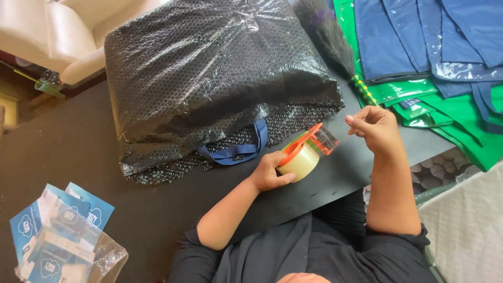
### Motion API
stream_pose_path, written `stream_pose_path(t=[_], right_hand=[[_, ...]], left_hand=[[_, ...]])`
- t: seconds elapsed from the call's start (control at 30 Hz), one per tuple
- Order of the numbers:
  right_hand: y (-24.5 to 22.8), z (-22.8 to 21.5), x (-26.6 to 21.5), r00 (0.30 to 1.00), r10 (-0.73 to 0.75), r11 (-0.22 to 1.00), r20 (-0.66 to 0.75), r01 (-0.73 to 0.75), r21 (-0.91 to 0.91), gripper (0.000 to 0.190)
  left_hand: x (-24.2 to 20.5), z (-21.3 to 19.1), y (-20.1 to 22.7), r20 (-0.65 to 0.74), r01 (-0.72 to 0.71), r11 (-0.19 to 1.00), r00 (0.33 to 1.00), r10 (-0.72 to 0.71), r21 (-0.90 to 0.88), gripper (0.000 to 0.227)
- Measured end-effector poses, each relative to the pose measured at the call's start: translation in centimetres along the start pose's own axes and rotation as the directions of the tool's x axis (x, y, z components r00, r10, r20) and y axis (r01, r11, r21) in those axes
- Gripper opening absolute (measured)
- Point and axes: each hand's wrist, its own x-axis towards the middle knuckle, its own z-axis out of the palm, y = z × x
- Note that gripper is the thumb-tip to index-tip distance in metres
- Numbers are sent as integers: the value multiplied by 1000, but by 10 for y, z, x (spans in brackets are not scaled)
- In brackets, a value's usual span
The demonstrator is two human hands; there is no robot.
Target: Wrapping a blue bag in black bubble wrap and securing it with adhesive tape from a dispenser.
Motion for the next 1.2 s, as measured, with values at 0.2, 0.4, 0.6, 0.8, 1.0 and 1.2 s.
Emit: stream_pose_path(t=[0.2,0.4,0.6,0.8,1.0,1.2], right_hand=[[8,1,4,999,32,998,-11,-32,50,24],[-56,25,-28,991,-120,979,-62,108,-172,22],[-105,63,-62,876,-480,772,49,448,-452,17],[-115,85,-83,699,-684,501,210,658,-561,19],[-152,76,-95,730,-643,533,233,644,-548,19],[-115,35,-21,982,-180,888,49,184,-421,29]], left_hand=[[4,-7,17,66,-7,1000,998,8,-27,28],[10,-5,36,63,50,998,997,-48,-35,28],[9,-2,14,39,170,978,985,-167,-118,24],[18,2,43,39,229,962,973,-226,-148,23],[9,0,23,52,260,959,965,-256,-112,27],[-1,-5,10,106,165,984,982,-158,-67,26]])
